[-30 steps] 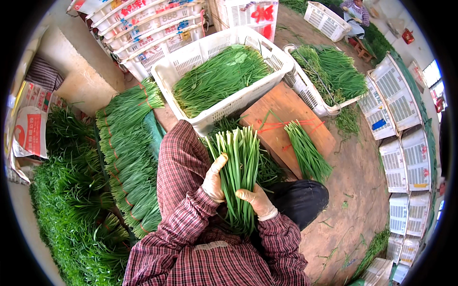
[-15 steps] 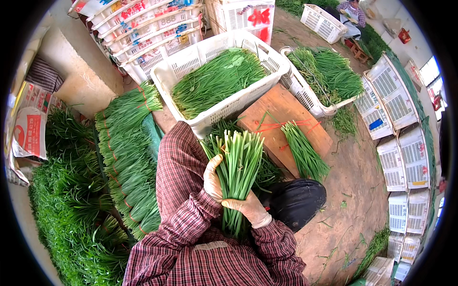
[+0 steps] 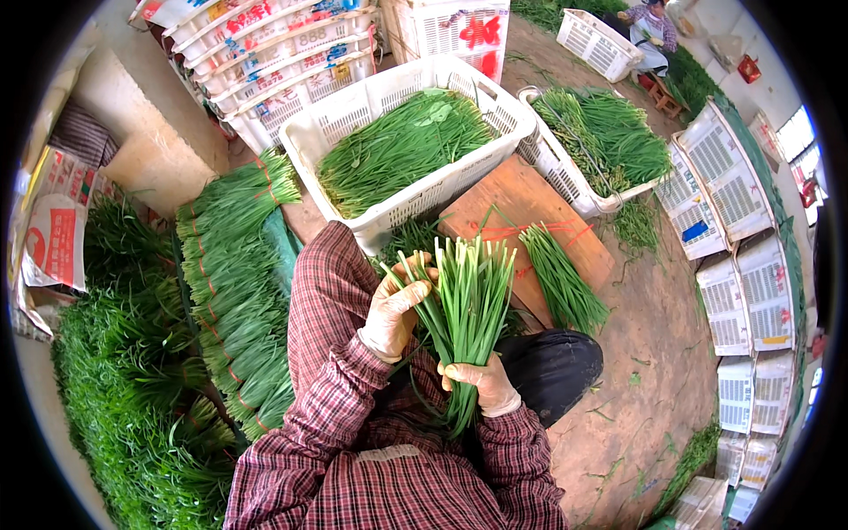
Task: The person bundles stalks of green onions by hand, strips away the outer leaves, and secures each bundle with a red tie before placing it into a white plastic crate.
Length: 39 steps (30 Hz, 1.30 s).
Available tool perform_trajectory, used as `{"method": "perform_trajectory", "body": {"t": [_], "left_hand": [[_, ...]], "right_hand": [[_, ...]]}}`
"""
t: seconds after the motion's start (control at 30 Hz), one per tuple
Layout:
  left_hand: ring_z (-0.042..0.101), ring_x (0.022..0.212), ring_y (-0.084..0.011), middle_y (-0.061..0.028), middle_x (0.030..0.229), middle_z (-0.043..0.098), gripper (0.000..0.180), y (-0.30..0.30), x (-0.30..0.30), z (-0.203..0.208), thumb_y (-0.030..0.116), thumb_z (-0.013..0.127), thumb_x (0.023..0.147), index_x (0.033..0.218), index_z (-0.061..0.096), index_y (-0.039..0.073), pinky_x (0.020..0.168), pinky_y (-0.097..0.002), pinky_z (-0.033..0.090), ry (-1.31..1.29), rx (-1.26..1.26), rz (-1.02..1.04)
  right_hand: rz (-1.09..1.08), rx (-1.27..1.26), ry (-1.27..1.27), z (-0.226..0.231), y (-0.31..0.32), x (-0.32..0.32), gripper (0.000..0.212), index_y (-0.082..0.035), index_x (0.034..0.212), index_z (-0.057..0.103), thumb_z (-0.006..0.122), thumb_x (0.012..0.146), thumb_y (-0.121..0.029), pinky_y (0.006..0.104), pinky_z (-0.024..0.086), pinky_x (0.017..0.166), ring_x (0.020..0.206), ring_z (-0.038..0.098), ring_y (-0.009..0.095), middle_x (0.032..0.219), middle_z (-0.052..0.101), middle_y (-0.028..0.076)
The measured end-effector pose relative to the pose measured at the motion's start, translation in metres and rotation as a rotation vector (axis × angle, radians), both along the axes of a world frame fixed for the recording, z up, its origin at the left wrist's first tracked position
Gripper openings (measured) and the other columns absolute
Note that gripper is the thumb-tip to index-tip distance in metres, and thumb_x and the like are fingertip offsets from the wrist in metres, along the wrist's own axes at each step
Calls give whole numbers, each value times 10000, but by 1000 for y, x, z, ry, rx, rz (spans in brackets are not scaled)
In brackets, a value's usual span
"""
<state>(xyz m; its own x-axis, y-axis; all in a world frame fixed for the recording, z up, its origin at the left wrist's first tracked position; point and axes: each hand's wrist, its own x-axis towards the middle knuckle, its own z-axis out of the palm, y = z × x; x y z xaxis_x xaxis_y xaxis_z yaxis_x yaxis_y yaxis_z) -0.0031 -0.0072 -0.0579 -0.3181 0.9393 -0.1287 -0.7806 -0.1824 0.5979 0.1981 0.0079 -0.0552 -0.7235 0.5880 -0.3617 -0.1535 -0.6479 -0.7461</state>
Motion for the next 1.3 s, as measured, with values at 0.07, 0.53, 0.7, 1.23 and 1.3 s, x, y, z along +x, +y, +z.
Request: {"method": "perform_trajectory", "body": {"t": [0.07, 0.53, 0.7, 1.23, 1.3], "left_hand": [[629, 1057, -199, -54, 1109, 682, 427, 0, -1, 2, 31, 696, 862, 1273, 580, 40, 984, -358, 474, 61, -2, 0], [667, 1019, -263, -96, 1142, 680, 463, -3, -14, 11, -14, 707, 853, 1296, 577, 21, 955, -398, 521, 24, -10, -204], [663, 937, -196, -80, 1075, 691, 384, 1, -17, 3, 7, 701, 869, 1242, 611, -11, 884, -326, 532, 97, -92, -262], [669, 1043, -267, -138, 1197, 671, 446, 7, -19, 23, -31, 653, 877, 1310, 557, 12, 911, -426, 560, -24, -27, -209], [672, 1009, -255, -122, 1129, 685, 392, 9, -19, 23, -17, 658, 885, 1270, 585, 10, 897, -421, 566, 5, -22, -187]], "right_hand": [[-11, -7, 12, -2, 0, 2, 375, 51, 1066, 635, 785, 763, -110, 343, 538, 566, 633, 646, 245, 877, 687, 151], [35, -30, 125, -13, 0, 12, 329, 29, 1070, 638, 766, 798, -105, 343, 533, 607, 649, 645, 236, 901, 679, 137], [88, -26, 99, -12, -2, 12, 325, 21, 1065, 643, 767, 800, -121, 333, 526, 619, 650, 645, 224, 878, 680, 123], [20, -18, 148, -14, -2, 16, 344, 15, 1021, 661, 792, 777, -190, 325, 511, 605, 629, 625, 215, 867, 682, 112], [32, -7, 144, -16, -1, 15, 340, 15, 1018, 662, 792, 777, -187, 325, 508, 605, 627, 623, 216, 868, 681, 112]]}}
